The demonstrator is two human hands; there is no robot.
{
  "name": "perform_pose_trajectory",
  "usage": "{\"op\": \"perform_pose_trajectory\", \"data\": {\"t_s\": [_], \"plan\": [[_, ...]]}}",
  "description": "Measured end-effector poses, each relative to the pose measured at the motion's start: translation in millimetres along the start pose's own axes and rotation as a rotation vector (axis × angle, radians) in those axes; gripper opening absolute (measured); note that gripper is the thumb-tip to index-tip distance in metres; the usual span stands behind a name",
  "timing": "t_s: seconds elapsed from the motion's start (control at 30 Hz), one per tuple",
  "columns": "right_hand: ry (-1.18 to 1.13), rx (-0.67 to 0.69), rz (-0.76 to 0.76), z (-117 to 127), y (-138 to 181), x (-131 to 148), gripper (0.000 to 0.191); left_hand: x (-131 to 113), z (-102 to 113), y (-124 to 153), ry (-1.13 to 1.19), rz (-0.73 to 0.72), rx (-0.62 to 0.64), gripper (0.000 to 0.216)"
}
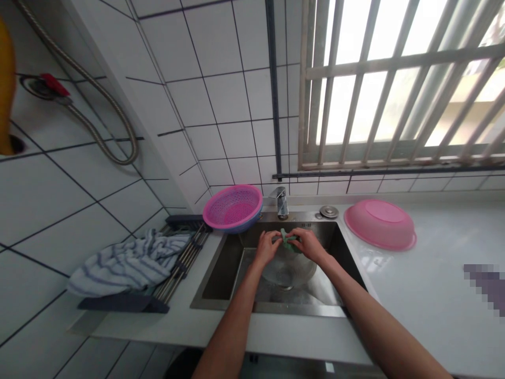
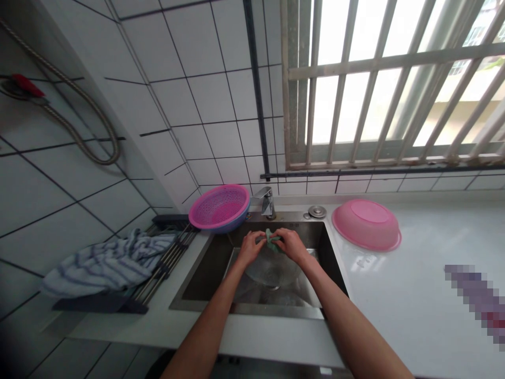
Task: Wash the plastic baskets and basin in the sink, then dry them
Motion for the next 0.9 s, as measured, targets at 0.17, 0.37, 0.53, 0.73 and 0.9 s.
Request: {"op": "perform_pose_trajectory", "data": {"t_s": [0.17,0.37,0.53,0.73,0.9], "plan": [[-0.024,-0.028,-0.072,7.8,0.7,-5.1,0.013,-0.1,3.3,1.0,0.013,0.025,-0.035,0.011],[0.020,-0.002,0.012,0.1,3.1,0.6,0.016,-0.4,3.0,3.4,0.034,0.016,-0.002,0.012],[-0.002,-0.022,-0.046,6.4,1.6,-8.8,0.015,4.9,12.2,1.1,0.024,0.033,-0.048,0.013],[0.009,0.004,0.003,-0.2,1.6,-0.8,0.014,3.0,2.8,1.7,0.023,-0.008,0.003,0.013],[-0.019,0.000,-0.017,-1.4,0.8,-4.6,0.017,2.1,3.2,0.8,-0.005,-0.007,0.019,0.013]]}}
Point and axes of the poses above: each hand's wrist, its own y-axis away from the middle knuckle, its own z-axis out of the back of the hand, x = y × z, the point moved 1 cm from there along -y, towards the middle knuckle, and after that the axes turned 8 degrees about -z, right-handed, at the moved point
